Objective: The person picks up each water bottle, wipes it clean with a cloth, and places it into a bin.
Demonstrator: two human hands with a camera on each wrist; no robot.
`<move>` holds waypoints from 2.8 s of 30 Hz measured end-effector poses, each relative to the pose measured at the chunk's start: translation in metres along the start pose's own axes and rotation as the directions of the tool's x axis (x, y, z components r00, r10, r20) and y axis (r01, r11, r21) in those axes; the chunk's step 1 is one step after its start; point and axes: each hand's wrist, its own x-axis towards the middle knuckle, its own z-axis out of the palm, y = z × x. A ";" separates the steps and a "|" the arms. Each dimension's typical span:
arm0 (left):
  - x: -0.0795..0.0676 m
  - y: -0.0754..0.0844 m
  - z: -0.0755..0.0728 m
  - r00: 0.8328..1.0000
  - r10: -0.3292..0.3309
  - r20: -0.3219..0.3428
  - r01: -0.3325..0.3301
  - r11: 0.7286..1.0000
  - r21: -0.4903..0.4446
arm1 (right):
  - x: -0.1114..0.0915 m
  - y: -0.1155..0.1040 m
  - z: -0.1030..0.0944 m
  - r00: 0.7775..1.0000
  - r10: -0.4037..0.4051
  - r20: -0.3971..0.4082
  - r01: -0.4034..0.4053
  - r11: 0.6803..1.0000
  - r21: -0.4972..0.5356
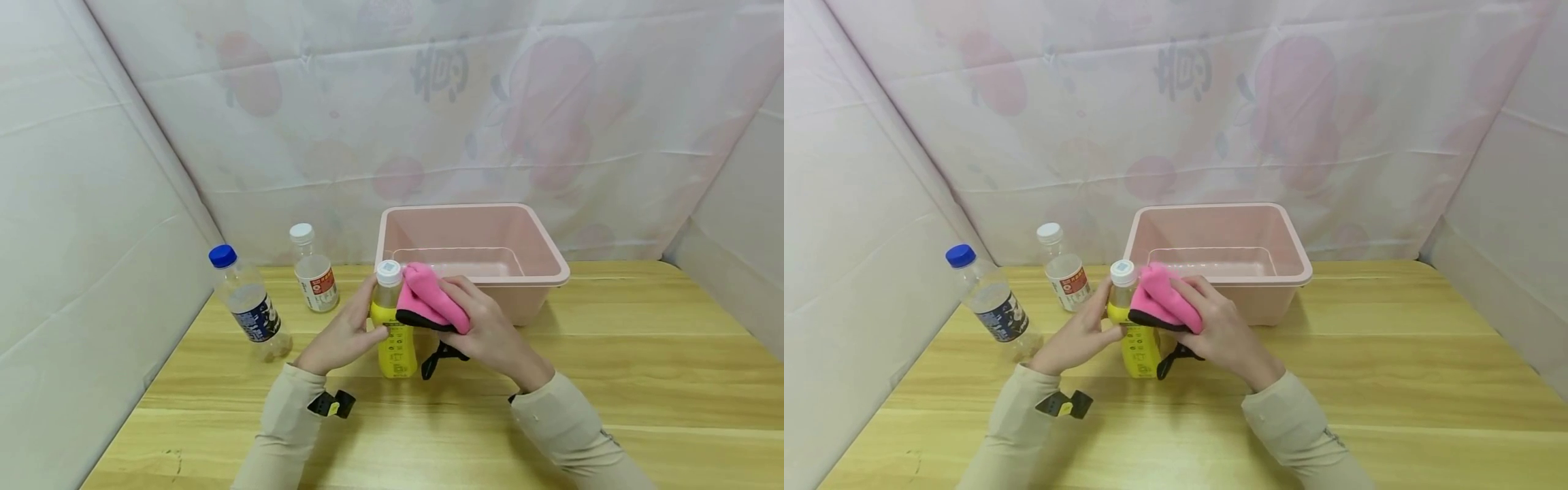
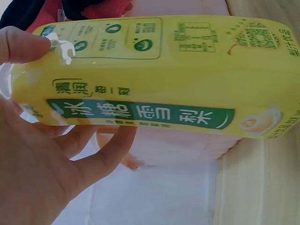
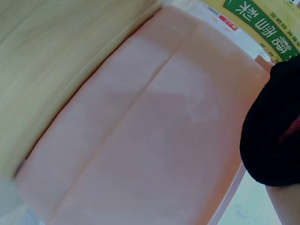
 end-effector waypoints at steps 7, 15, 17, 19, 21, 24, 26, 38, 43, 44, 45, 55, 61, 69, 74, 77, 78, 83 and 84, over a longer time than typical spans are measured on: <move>0.000 -0.002 0.002 0.999 -0.044 0.020 0.044 0.999 -0.001 | -0.001 0.000 -0.001 0.998 -0.016 0.060 0.018 0.999 -0.039; 0.001 0.000 0.002 0.997 -0.070 0.024 0.070 0.997 -0.025 | 0.000 0.004 -0.002 0.997 -0.072 0.014 0.072 0.995 -0.067; 0.001 0.001 0.002 0.997 -0.067 0.026 0.067 0.998 -0.020 | 0.000 0.004 -0.002 0.997 -0.073 0.006 0.074 0.995 -0.064; 0.001 0.001 0.001 0.998 -0.055 0.027 0.055 0.998 -0.009 | 0.000 0.005 -0.003 0.997 -0.073 0.008 0.074 0.995 -0.062; 0.001 0.000 0.000 0.999 -0.045 0.028 0.044 0.999 0.012 | 0.000 0.005 -0.004 0.997 -0.067 0.023 0.068 0.996 -0.057; 0.000 0.000 -0.001 0.999 -0.021 0.027 0.020 0.999 0.035 | -0.002 0.005 -0.004 0.996 -0.051 0.072 0.057 0.995 -0.076; -0.001 0.000 -0.002 1.000 -0.009 0.024 0.008 0.999 0.047 | -0.003 0.007 -0.002 0.990 -0.033 0.135 0.047 0.994 -0.100; 0.000 0.000 -0.005 0.999 0.029 0.027 -0.031 0.997 0.077 | -0.016 0.013 0.011 0.798 0.210 0.564 -0.036 0.952 -0.303; 0.000 0.001 -0.005 0.999 0.019 0.026 -0.021 0.997 0.078 | -0.017 0.015 0.012 0.806 0.199 0.558 -0.030 0.955 -0.297; 0.000 0.001 -0.006 0.999 0.017 0.027 -0.019 0.997 0.078 | -0.017 0.015 0.011 0.809 0.194 0.555 -0.026 0.955 -0.296; 0.000 0.001 -0.006 0.999 0.018 0.028 -0.020 0.997 0.076 | -0.017 0.015 0.011 0.814 0.189 0.550 -0.021 0.955 -0.297; 0.000 -0.001 -0.006 1.000 0.006 0.026 -0.007 0.998 0.062 | -0.007 0.008 0.002 0.960 0.006 0.280 0.082 0.951 -0.299; -0.001 0.000 -0.006 0.999 0.010 0.030 -0.012 0.998 0.067 | 0.000 0.002 -0.005 0.991 -0.129 0.034 0.133 0.966 -0.222; -0.001 -0.001 -0.007 0.999 0.022 0.031 -0.024 0.997 0.070 | 0.005 -0.003 -0.009 0.977 -0.182 -0.107 0.169 0.978 -0.126; -0.001 -0.001 -0.007 0.999 0.040 0.031 -0.043 0.996 0.074 | 0.005 -0.004 -0.009 0.976 -0.175 -0.127 0.164 0.982 -0.098; -0.001 -0.002 -0.006 0.998 0.046 0.030 -0.048 0.996 0.075 | 0.004 -0.003 -0.008 0.975 -0.192 -0.116 0.178 0.977 -0.121; -0.001 -0.002 -0.006 0.999 0.045 0.030 -0.047 0.996 0.075 | 0.004 -0.003 -0.008 0.974 -0.196 -0.111 0.181 0.975 -0.131; -0.001 -0.002 -0.006 0.999 0.031 0.029 -0.033 0.997 0.063 | 0.003 -0.002 -0.007 0.979 -0.192 -0.064 0.178 0.967 -0.180; -0.001 -0.002 -0.006 0.999 0.028 0.028 -0.030 0.998 0.062 | 0.003 -0.002 -0.007 0.980 -0.190 -0.054 0.177 0.965 -0.191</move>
